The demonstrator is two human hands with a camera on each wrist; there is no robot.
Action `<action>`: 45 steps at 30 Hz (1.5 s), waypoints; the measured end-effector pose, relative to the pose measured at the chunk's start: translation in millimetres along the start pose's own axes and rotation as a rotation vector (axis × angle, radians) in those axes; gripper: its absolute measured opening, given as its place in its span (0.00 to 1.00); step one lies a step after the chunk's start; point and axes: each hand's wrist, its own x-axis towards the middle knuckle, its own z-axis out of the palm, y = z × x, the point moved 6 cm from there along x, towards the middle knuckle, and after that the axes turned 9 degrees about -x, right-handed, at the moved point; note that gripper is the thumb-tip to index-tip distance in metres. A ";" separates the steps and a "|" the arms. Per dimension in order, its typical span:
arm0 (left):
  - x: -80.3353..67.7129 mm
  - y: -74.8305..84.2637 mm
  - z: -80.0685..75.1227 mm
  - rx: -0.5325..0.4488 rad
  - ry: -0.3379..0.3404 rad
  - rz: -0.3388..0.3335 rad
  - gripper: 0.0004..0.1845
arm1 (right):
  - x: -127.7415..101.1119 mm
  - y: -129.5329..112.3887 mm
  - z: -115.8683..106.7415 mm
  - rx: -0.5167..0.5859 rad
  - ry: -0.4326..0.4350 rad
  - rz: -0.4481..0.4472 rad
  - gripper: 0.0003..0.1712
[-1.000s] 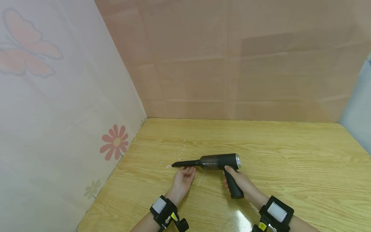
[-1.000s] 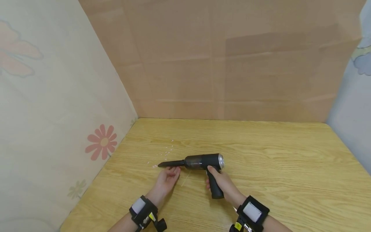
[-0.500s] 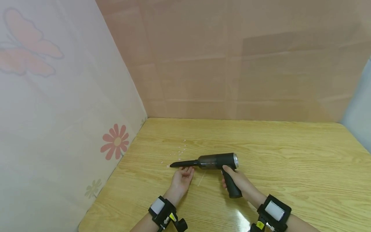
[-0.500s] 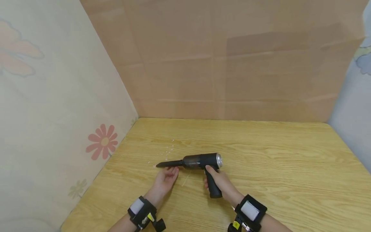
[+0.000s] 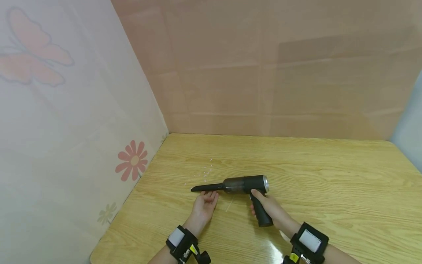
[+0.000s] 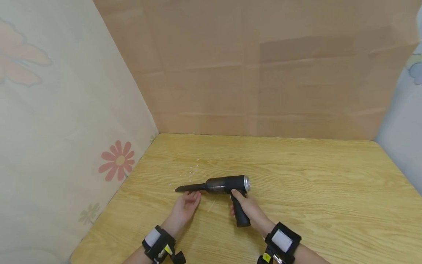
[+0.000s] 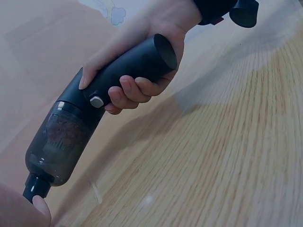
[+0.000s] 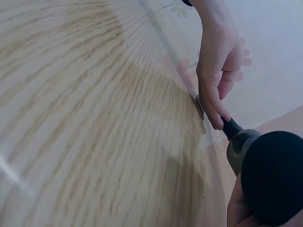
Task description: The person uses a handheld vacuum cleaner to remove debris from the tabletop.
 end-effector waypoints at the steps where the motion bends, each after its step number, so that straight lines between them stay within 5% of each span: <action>1: 0.6 0.3 -0.4 -0.003 0.000 0.000 0.42 | 0.2 -0.1 0.5 0.002 0.009 0.001 0.31; 21: 4.4 -16.3 12.5 -0.014 -0.021 -0.016 0.43 | -8.2 1.6 -17.7 -0.014 0.006 -0.009 0.29; 45: 21.8 -28.4 24.5 -0.007 -0.037 -0.029 0.43 | -3.8 8.2 -31.0 0.001 0.106 0.038 0.32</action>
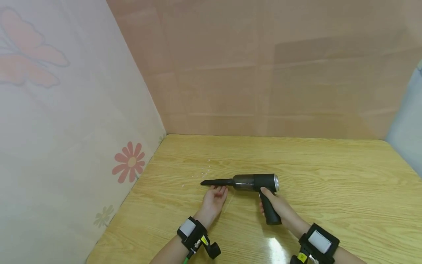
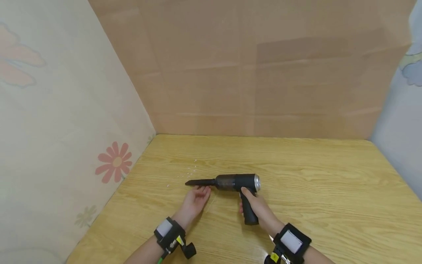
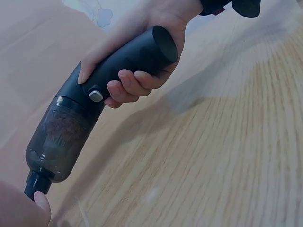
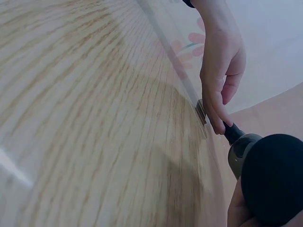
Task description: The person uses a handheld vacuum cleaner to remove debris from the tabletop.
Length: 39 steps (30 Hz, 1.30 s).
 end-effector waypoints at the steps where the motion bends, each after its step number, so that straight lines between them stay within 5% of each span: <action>1: 1.1 0.0 0.5 0.001 -0.001 -0.002 0.43 | 0.5 -0.3 0.1 0.004 0.006 0.002 0.33; 12: 8.6 1.2 5.9 0.017 0.011 0.002 0.43 | 4.0 -2.8 1.0 0.018 0.030 0.011 0.35; 29: 17.7 4.4 2.7 0.071 0.053 -0.064 0.29 | 3.9 -6.5 -0.7 0.014 -0.003 -0.010 0.35; 39: 21.6 2.9 5.1 0.040 0.040 -0.044 0.35 | 6.5 -6.9 -1.9 0.018 0.010 -0.004 0.36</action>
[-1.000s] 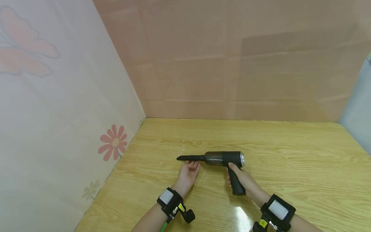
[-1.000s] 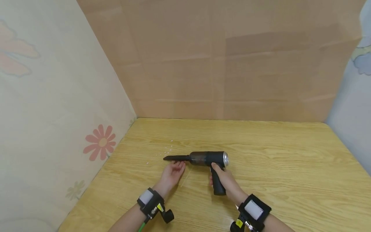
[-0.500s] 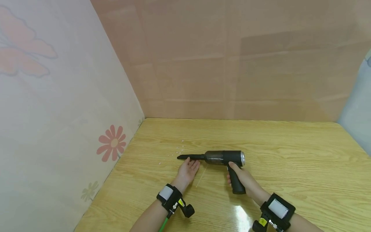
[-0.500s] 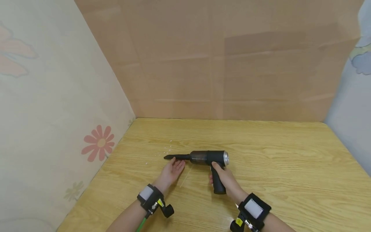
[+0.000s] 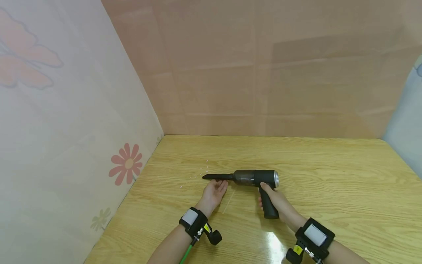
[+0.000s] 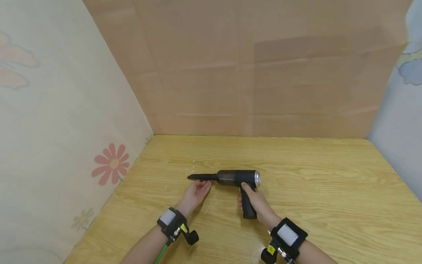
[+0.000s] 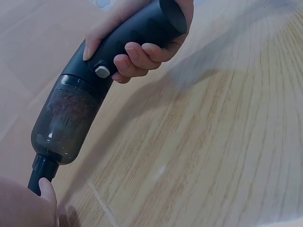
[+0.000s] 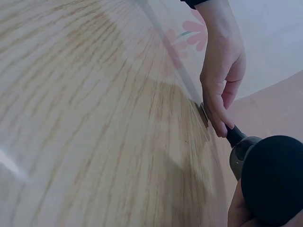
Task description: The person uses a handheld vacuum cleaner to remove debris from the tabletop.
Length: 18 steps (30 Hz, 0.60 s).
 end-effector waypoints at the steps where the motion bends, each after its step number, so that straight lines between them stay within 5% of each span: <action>1: 0.4 -0.2 0.2 -0.004 0.002 0.000 0.36 | 0.4 0.0 -0.2 -0.001 0.004 0.000 0.36; 18: 6.5 -3.7 6.6 -0.057 -0.014 -0.014 0.37 | 3.8 -1.7 -3.4 0.023 0.005 0.003 0.34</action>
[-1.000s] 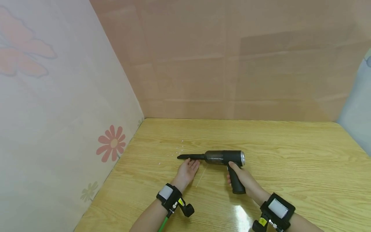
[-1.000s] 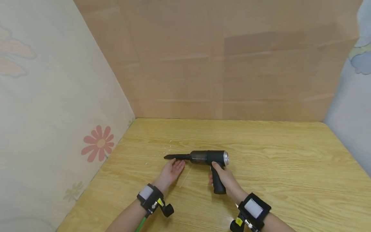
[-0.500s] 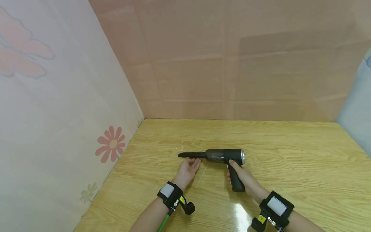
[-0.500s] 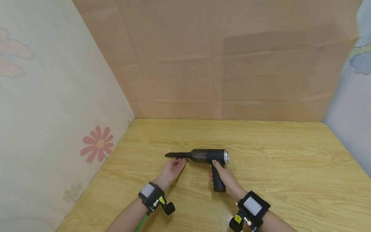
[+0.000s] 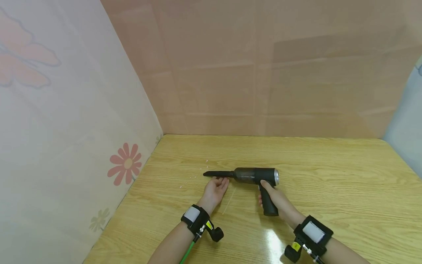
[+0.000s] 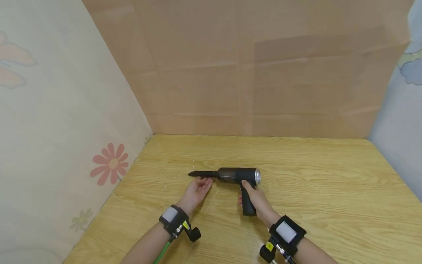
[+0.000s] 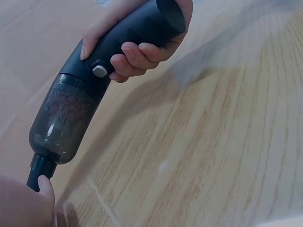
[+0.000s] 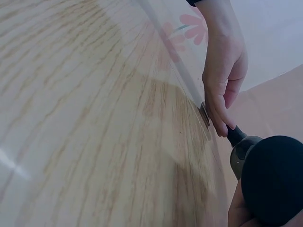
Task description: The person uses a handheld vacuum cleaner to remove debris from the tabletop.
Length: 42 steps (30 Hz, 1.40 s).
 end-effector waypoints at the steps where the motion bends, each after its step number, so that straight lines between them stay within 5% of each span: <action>1: 0.4 -0.2 0.5 0.001 -0.006 -0.001 0.37 | 0.3 -0.2 -0.3 0.002 0.003 0.000 0.33; 42: 8.3 3.4 5.9 -0.010 -0.015 0.031 0.40 | 4.6 -7.4 1.7 0.012 -0.006 -0.019 0.35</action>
